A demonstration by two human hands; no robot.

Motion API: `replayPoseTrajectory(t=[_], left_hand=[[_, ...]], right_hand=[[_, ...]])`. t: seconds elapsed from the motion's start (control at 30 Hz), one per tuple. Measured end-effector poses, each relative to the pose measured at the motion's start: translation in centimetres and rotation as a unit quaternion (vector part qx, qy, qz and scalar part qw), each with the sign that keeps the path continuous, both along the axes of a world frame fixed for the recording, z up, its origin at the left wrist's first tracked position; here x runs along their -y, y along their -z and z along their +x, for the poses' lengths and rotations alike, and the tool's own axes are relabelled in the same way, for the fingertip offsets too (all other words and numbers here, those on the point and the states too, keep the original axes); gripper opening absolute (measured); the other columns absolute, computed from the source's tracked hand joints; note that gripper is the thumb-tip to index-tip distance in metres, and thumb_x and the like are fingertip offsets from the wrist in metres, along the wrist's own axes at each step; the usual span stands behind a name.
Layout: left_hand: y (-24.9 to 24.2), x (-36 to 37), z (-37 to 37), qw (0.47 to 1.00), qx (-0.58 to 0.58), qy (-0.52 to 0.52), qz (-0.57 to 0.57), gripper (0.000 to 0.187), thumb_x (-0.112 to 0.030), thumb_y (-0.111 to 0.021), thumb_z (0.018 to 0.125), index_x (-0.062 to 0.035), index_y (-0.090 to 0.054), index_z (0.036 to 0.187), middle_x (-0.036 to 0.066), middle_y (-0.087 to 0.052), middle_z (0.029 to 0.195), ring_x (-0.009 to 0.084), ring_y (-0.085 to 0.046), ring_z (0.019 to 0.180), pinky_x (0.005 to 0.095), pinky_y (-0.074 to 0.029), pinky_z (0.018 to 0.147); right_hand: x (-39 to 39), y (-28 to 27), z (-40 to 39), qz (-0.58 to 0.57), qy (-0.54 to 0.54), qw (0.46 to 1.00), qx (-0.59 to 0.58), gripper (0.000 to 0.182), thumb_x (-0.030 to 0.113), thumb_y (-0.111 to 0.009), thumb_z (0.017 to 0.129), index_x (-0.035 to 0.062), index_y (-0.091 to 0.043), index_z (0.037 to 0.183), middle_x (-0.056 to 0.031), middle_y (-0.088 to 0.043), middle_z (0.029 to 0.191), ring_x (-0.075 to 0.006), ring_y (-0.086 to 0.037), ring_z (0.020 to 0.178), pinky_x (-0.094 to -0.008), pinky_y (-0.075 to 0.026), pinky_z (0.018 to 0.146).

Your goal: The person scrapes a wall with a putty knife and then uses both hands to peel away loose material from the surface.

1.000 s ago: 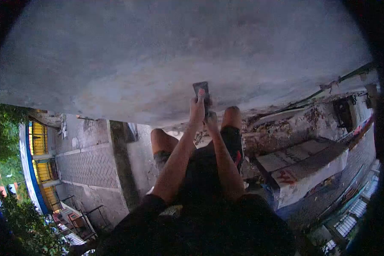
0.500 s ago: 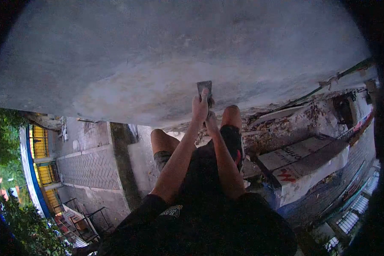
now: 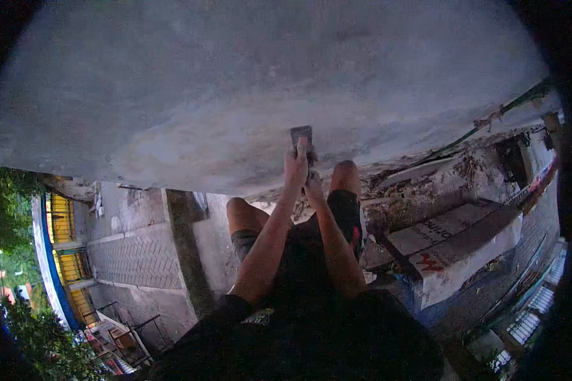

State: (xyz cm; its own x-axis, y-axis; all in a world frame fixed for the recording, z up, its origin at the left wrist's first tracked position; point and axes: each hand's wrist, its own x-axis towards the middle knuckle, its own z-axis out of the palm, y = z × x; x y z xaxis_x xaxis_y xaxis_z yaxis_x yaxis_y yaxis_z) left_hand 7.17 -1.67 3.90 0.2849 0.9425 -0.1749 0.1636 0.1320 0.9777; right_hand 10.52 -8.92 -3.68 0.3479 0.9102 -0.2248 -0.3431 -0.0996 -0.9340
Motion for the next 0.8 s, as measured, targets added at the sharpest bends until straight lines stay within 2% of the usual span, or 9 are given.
replayPoseTrajectory(t=[0.13, 0.27, 0.37, 0.43, 0.5, 0.57, 0.63, 0.7, 0.8], left_hand=[[-5.5, 1.6, 0.4, 1.0, -0.023, -0.011, 0.004, 0.05, -0.043, -0.04, 0.08, 0.0028, -0.047, 0.062, 0.002, -0.041, 0.049, 0.0117, -0.04, 0.047, 0.0287, -0.033, 0.045], [-2.7, 0.2, 0.5, 0.997, 0.023, -0.054, 0.041, 0.05, -0.045, -0.042, 0.078, -0.0002, -0.043, 0.057, 0.0, -0.036, 0.048, 0.01, -0.034, 0.046, 0.0288, -0.03, 0.044], [-3.8, 0.5, -0.5, 1.0, 0.009, -0.007, -0.019, 0.045, -0.046, -0.043, 0.078, -0.004, -0.043, 0.06, -0.001, -0.038, 0.053, 0.0085, -0.033, 0.051, 0.026, -0.029, 0.048], [-3.5, 0.1, -0.8, 0.999, -0.047, -0.005, -0.012, 0.046, -0.045, -0.043, 0.078, -0.0038, -0.042, 0.059, -0.001, -0.038, 0.052, 0.008, -0.035, 0.05, 0.026, -0.03, 0.048], [-6.7, 0.6, -0.1, 0.997, -0.055, -0.051, -0.002, 0.05, -0.045, -0.043, 0.078, -0.0007, -0.041, 0.054, 0.0, -0.035, 0.048, 0.0097, -0.034, 0.047, 0.0289, -0.03, 0.045], [-6.1, 1.4, -0.3, 0.998, -0.035, -0.058, -0.004, 0.053, -0.046, -0.043, 0.077, 0.0007, -0.04, 0.052, 0.001, -0.035, 0.046, 0.0103, -0.034, 0.046, 0.0302, -0.03, 0.044], [-4.0, 0.1, -0.3, 1.0, 0.019, -0.021, 0.012, 0.053, -0.046, -0.043, 0.077, 0.0003, -0.041, 0.053, 0.001, -0.036, 0.048, 0.0098, -0.034, 0.047, 0.03, -0.03, 0.044], [-7.1, 0.6, 0.0, 0.998, 0.008, -0.064, -0.006, 0.053, -0.047, -0.043, 0.077, 0.0002, -0.041, 0.054, 0.001, -0.037, 0.05, 0.0095, -0.033, 0.048, 0.0297, -0.03, 0.045], [-4.7, 1.1, 0.1, 0.995, -0.014, -0.101, 0.016, 0.053, -0.049, -0.042, 0.077, -0.0011, -0.04, 0.055, 0.0, -0.037, 0.05, 0.0088, -0.032, 0.048, 0.0291, -0.029, 0.044]], right_hand=[[0.4, -2.2, 0.5, 0.017, -0.015, 1.0, 0.003, 0.034, 0.028, -0.056, 0.074, 0.0028, -0.038, 0.089, -0.0044, -0.044, 0.072, -0.0107, -0.042, 0.052, -0.0258, -0.033, 0.044], [-1.7, 5.0, 0.4, 0.019, -0.028, 0.999, 0.032, 0.031, 0.027, -0.055, 0.075, 0.0042, -0.038, 0.087, -0.002, -0.042, 0.066, -0.0095, -0.041, 0.052, -0.0258, -0.032, 0.043], [-1.1, 5.2, -0.6, -0.005, -0.002, 1.0, -0.022, 0.028, 0.026, -0.056, 0.074, 0.005, -0.04, 0.085, -0.0008, -0.041, 0.063, -0.0088, -0.04, 0.05, -0.0251, -0.032, 0.041], [-1.0, -2.6, -0.7, -0.036, 0.025, 0.998, -0.042, 0.028, 0.026, -0.056, 0.073, 0.0053, -0.04, 0.082, -0.0002, -0.041, 0.062, -0.0085, -0.04, 0.05, -0.0246, -0.032, 0.041], [-2.0, 1.4, -0.7, 0.069, 0.048, 0.989, 0.118, 0.029, 0.026, -0.057, 0.072, 0.0056, -0.04, 0.083, -0.0004, -0.041, 0.063, -0.0082, -0.04, 0.049, -0.0237, -0.032, 0.041], [-1.0, 2.5, -0.8, 0.059, 0.029, 0.988, 0.139, 0.03, 0.026, -0.057, 0.071, 0.0058, -0.039, 0.085, -0.0006, -0.042, 0.064, -0.0079, -0.04, 0.049, -0.0232, -0.032, 0.04], [-1.4, 0.2, -0.2, -0.035, -0.024, 0.999, 0.025, 0.032, 0.025, -0.057, 0.072, 0.0058, -0.038, 0.089, -0.0006, -0.043, 0.066, -0.0074, -0.04, 0.05, -0.023, -0.032, 0.04], [-2.4, -0.5, 0.3, -0.016, -0.058, 0.996, 0.063, 0.031, 0.031, -0.055, 0.072, 0.0048, -0.047, 0.086, -0.0068, -0.05, 0.072, -0.0175, -0.047, 0.065, -0.0326, -0.036, 0.056], [-1.0, -0.8, -0.5, 0.042, 0.018, 0.999, -0.023, 0.03, 0.025, -0.058, 0.07, 0.0052, -0.044, 0.089, -0.0029, -0.048, 0.069, -0.0123, -0.044, 0.057, -0.0285, -0.035, 0.049]])
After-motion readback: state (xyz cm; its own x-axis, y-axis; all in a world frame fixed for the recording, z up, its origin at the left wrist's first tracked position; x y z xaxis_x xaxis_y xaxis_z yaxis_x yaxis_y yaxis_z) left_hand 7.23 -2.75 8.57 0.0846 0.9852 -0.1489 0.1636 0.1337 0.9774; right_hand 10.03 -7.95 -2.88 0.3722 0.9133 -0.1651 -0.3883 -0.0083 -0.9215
